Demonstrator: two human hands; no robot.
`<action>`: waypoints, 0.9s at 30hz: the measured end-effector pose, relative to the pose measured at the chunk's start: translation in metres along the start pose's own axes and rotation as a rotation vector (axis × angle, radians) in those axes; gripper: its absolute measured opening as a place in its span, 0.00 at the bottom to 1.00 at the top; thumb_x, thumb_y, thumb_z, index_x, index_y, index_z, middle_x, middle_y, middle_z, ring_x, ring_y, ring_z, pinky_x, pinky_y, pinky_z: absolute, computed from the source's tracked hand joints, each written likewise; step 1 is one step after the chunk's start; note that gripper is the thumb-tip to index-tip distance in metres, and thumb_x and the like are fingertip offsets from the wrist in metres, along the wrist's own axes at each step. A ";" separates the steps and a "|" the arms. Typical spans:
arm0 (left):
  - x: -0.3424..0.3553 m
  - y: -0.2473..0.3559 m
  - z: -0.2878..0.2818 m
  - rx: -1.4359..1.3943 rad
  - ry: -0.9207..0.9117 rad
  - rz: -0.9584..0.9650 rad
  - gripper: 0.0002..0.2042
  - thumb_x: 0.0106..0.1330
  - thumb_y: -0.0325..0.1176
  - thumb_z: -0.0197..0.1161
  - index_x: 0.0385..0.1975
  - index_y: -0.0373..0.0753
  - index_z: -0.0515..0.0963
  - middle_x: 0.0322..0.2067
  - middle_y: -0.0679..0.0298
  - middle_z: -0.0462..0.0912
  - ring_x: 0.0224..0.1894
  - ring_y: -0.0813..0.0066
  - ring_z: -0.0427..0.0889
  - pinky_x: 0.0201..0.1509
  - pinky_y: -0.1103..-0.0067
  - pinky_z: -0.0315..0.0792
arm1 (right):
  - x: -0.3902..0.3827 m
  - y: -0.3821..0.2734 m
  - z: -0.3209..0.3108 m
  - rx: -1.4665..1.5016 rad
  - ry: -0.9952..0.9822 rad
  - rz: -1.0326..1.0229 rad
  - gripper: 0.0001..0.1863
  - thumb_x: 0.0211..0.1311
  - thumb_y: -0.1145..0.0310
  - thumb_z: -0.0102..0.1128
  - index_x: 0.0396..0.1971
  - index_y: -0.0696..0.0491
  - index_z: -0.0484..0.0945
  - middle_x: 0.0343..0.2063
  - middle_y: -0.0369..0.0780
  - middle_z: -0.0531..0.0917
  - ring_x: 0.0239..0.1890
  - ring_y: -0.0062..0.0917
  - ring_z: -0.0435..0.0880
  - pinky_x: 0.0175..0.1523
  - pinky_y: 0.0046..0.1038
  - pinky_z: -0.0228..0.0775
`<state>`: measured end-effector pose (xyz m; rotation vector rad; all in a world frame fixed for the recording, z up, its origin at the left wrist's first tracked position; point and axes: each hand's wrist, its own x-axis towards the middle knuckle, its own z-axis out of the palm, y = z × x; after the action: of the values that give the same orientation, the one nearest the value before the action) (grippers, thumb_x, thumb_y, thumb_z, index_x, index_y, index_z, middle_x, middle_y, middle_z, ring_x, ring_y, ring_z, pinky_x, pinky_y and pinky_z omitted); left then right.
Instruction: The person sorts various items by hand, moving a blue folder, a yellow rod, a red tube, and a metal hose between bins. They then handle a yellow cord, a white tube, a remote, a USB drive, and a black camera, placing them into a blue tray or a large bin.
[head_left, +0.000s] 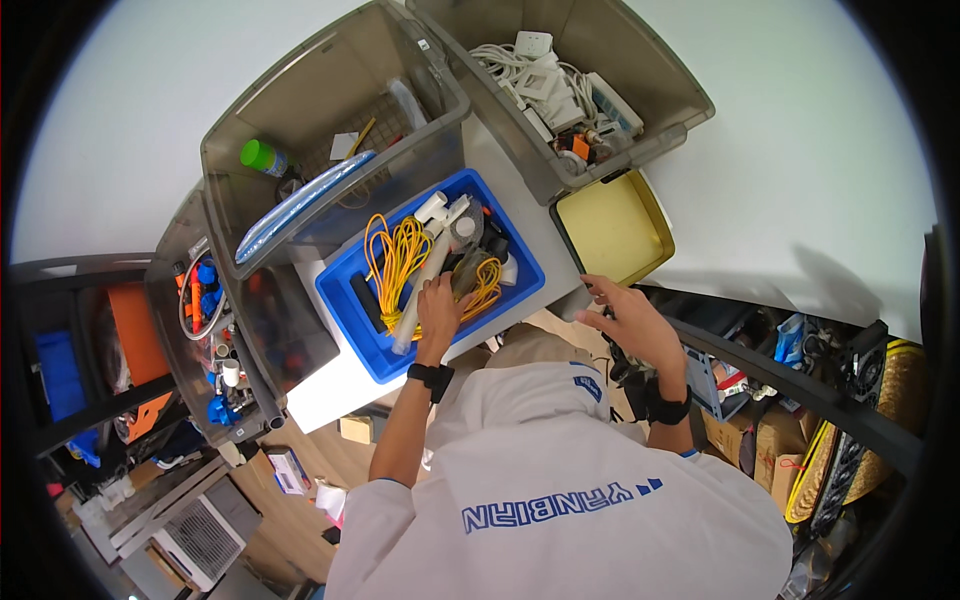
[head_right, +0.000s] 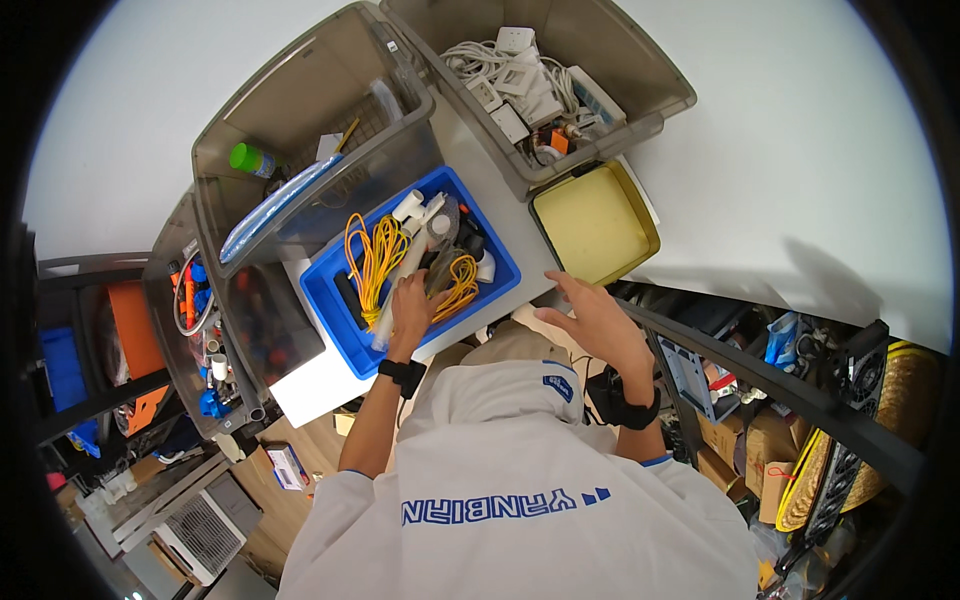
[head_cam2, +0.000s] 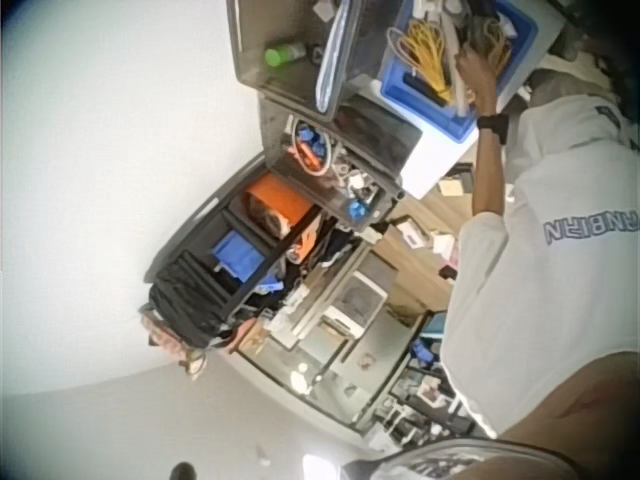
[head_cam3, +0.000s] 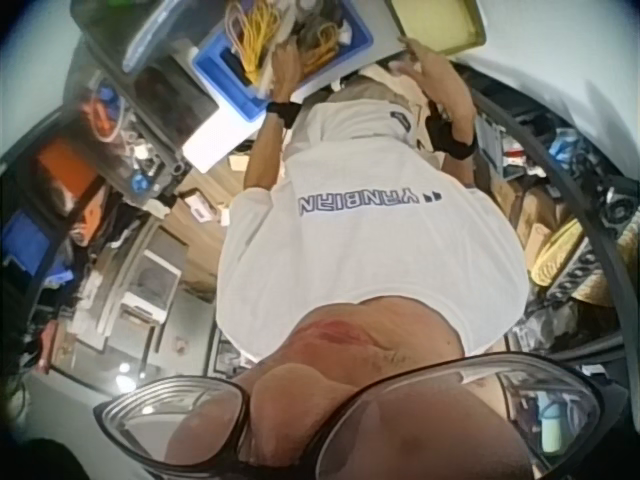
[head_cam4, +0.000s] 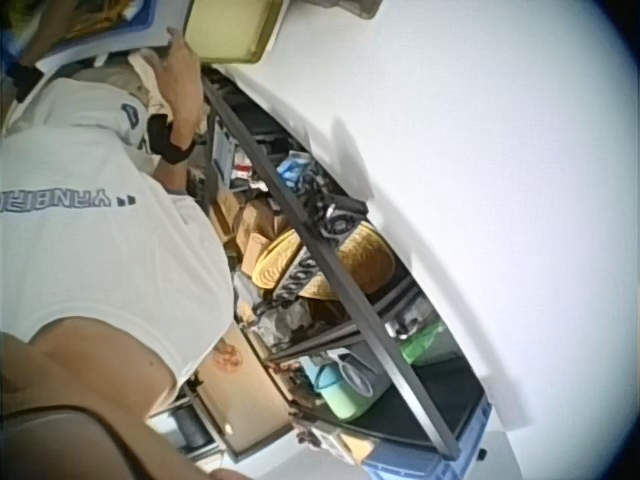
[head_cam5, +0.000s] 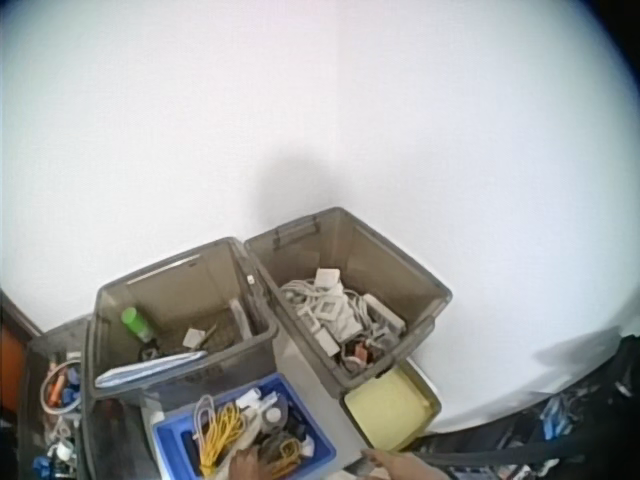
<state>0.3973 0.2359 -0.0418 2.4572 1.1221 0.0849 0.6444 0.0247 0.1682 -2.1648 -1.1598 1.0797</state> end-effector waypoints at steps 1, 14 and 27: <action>0.001 0.000 0.000 -0.001 0.005 0.000 0.30 0.53 0.45 0.80 0.53 0.33 0.80 0.44 0.47 0.85 0.49 0.49 0.82 0.54 0.61 0.76 | 0.000 0.000 0.001 0.023 0.013 -0.024 0.33 0.69 0.50 0.67 0.65 0.57 0.73 0.53 0.53 0.83 0.53 0.47 0.83 0.59 0.40 0.74; -0.034 0.053 -0.129 -0.222 0.151 -0.011 0.26 0.51 0.40 0.80 0.51 0.37 0.84 0.40 0.52 0.86 0.46 0.49 0.82 0.52 0.62 0.77 | 0.025 -0.016 -0.002 0.088 -0.097 -0.079 0.33 0.68 0.56 0.69 0.67 0.56 0.71 0.53 0.52 0.84 0.54 0.42 0.86 0.58 0.37 0.77; -0.112 0.097 -0.241 -0.579 0.300 0.011 0.35 0.50 0.31 0.83 0.62 0.46 0.79 0.51 0.57 0.82 0.53 0.57 0.82 0.55 0.68 0.80 | 0.058 -0.076 0.018 0.684 -0.417 -0.218 0.38 0.60 0.78 0.74 0.70 0.56 0.69 0.60 0.44 0.79 0.55 0.30 0.85 0.58 0.31 0.80</action>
<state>0.3354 0.1850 0.2300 1.9648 1.0186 0.6991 0.6124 0.1148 0.1853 -1.2990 -0.9613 1.5844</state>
